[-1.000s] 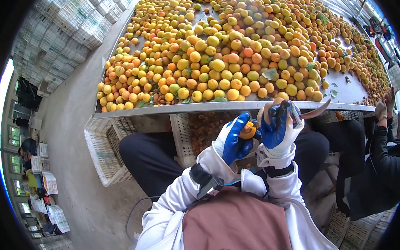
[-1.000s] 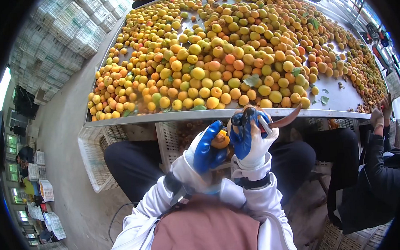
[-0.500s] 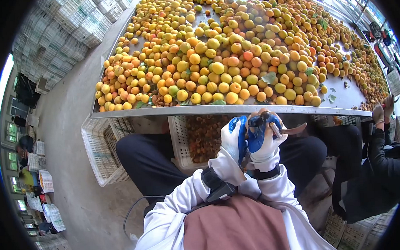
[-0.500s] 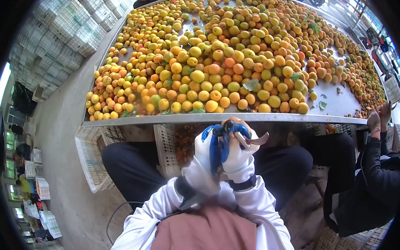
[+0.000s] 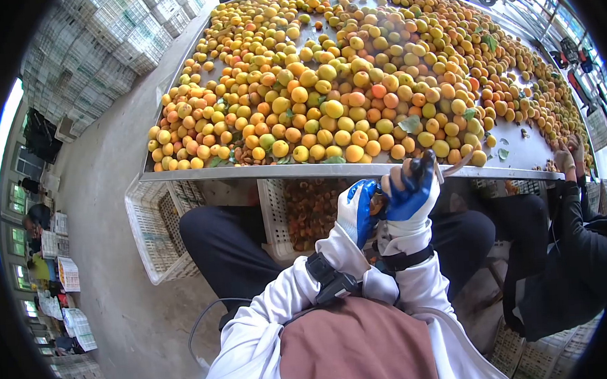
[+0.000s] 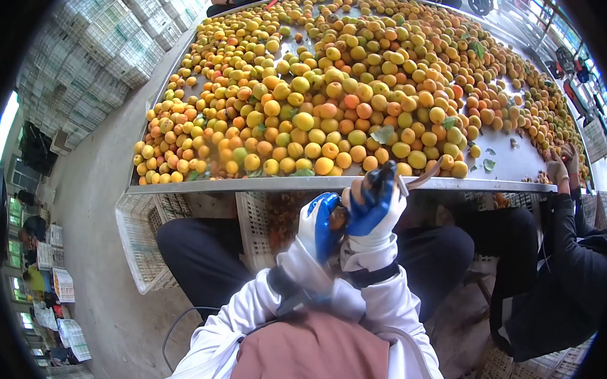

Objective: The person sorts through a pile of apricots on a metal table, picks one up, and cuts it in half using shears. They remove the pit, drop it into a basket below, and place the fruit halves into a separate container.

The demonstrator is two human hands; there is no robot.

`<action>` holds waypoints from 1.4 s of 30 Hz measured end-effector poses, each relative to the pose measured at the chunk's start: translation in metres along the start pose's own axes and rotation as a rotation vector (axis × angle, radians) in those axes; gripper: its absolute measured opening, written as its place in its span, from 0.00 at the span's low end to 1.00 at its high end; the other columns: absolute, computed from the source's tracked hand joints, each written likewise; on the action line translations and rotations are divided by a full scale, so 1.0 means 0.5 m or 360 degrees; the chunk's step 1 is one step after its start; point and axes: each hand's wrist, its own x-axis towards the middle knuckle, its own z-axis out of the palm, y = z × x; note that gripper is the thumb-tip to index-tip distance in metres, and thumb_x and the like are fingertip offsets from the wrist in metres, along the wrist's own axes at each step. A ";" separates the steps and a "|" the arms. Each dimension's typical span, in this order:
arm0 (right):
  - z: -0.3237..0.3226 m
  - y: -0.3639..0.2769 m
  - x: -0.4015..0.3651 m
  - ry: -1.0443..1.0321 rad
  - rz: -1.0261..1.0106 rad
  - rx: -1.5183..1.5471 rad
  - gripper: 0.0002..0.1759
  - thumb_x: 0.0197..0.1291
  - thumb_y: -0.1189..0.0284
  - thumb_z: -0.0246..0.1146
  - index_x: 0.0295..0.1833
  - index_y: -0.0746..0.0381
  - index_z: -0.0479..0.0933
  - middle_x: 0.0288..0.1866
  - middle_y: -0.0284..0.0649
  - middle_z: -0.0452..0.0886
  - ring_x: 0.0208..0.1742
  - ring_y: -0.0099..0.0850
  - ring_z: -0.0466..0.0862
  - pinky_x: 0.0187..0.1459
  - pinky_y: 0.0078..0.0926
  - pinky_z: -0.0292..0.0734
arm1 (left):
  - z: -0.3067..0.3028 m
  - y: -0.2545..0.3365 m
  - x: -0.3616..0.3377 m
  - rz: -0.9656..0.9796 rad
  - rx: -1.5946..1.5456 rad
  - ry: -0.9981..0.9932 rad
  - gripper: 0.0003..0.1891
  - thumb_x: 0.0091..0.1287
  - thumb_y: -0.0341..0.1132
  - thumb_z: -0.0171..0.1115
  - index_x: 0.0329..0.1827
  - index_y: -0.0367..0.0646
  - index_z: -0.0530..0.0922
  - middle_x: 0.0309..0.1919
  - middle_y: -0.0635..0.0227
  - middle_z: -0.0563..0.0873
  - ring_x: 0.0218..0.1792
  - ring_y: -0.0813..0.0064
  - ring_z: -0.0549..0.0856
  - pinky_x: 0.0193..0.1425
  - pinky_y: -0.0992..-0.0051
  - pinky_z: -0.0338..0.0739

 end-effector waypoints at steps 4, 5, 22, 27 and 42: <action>-0.011 0.002 0.006 -0.0142 -0.0041 0.0093 0.20 0.78 0.56 0.49 0.35 0.56 0.71 0.22 0.25 0.61 0.17 0.21 0.58 0.19 0.26 0.56 | -0.005 0.007 0.016 0.0248 0.0258 -0.0044 0.06 0.62 0.28 0.63 0.40 0.36 0.80 0.32 0.61 0.83 0.33 0.64 0.81 0.38 0.69 0.78; -0.015 -0.003 0.015 -0.0114 0.0102 0.0400 0.19 0.78 0.56 0.49 0.36 0.55 0.72 0.22 0.25 0.61 0.16 0.21 0.57 0.19 0.26 0.56 | -0.009 0.012 0.022 0.0436 0.0365 -0.0040 0.12 0.52 0.24 0.68 0.38 0.38 0.77 0.32 0.53 0.81 0.33 0.48 0.82 0.37 0.65 0.78; 0.004 0.068 -0.040 -0.0623 -0.0791 -0.2092 0.14 0.54 0.77 0.71 0.47 0.64 0.83 0.36 0.49 0.84 0.35 0.48 0.85 0.38 0.35 0.79 | -0.120 0.112 0.039 -0.0359 -0.0575 0.0063 0.20 0.82 0.38 0.42 0.68 0.36 0.72 0.54 0.62 0.83 0.52 0.75 0.83 0.60 0.73 0.77; -0.006 0.084 -0.051 -0.0604 -0.0487 -0.2080 0.15 0.50 0.75 0.74 0.46 0.63 0.82 0.38 0.48 0.84 0.38 0.48 0.86 0.40 0.37 0.81 | -0.118 0.094 0.027 -0.0235 -0.0560 -0.0039 0.21 0.82 0.38 0.41 0.68 0.33 0.72 0.55 0.60 0.82 0.52 0.76 0.82 0.60 0.76 0.75; -0.019 0.087 -0.061 -0.0900 -0.1122 -0.2120 0.18 0.46 0.79 0.75 0.45 0.64 0.81 0.37 0.48 0.84 0.36 0.49 0.86 0.38 0.37 0.82 | -0.137 0.096 0.038 -0.0671 -0.1610 -0.0005 0.19 0.78 0.33 0.50 0.69 0.38 0.72 0.44 0.60 0.84 0.47 0.69 0.85 0.55 0.70 0.83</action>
